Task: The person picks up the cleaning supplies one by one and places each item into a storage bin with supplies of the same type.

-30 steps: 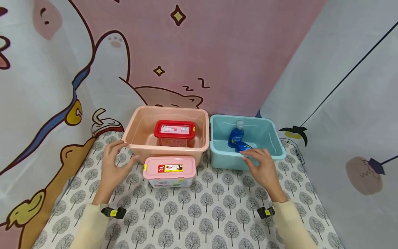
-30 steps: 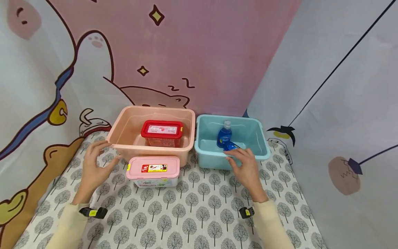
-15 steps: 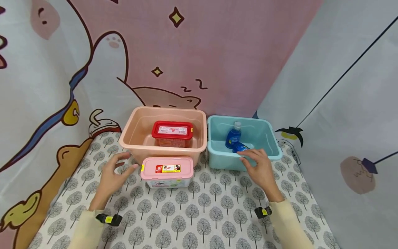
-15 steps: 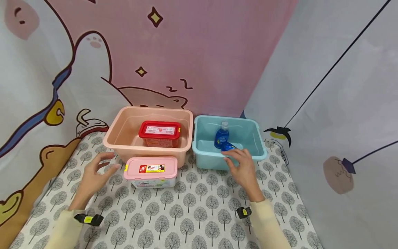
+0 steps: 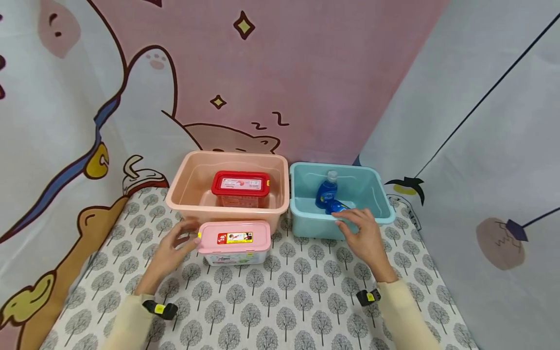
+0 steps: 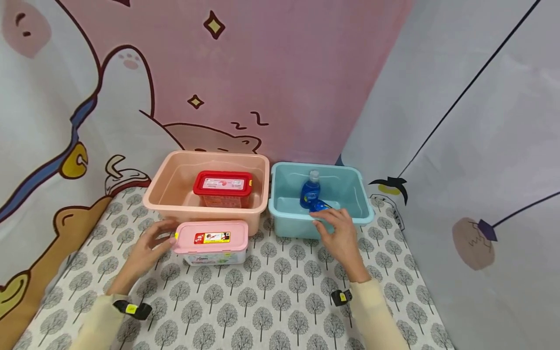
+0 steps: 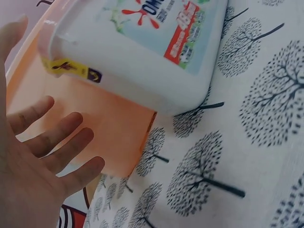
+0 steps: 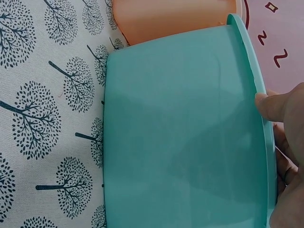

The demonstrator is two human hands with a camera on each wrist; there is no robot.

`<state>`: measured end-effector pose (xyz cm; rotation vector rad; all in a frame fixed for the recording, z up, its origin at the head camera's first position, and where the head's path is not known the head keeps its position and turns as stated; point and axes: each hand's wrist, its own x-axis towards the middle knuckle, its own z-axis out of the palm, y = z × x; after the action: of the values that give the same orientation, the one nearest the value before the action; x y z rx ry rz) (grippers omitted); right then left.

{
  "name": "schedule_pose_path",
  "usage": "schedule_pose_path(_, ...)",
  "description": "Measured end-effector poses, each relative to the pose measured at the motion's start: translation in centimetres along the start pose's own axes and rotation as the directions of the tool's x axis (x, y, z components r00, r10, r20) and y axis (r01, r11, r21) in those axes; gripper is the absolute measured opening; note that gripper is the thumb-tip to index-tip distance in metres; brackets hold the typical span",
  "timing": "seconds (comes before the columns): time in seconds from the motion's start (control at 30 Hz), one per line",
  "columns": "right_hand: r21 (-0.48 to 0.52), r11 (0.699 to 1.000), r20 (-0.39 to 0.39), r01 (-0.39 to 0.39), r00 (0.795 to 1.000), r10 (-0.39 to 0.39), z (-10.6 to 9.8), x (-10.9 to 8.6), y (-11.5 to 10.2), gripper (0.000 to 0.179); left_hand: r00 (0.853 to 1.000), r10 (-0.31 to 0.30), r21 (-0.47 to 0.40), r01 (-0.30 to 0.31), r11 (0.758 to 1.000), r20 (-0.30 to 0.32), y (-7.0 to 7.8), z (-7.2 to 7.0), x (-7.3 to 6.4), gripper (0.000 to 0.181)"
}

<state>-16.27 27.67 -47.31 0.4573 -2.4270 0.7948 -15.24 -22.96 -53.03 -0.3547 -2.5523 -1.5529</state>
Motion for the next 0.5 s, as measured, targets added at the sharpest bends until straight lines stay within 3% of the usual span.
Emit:
schedule_pose_path(0.17,0.001,1.000,0.003,0.002,1.000,-0.002,0.1,0.0,0.0,0.026,0.998,0.012,-0.040,-0.010,0.999,0.060,0.1,1.0,0.0,0.060)
schedule_pose_path(0.33,-0.001,1.000,-0.007,0.011,1.000,-0.011,0.1,0.1,-0.1,0.027,0.994,-0.026,-0.028,0.029,0.999,0.107,0.2,1.9,0.1,0.071)
schedule_pose_path(0.5,-0.005,1.000,-0.012,0.008,1.000,-0.008,0.1,0.1,0.0,0.026,0.986,-0.057,-0.079,0.070,0.994,0.156,0.3,2.5,0.1,0.085)
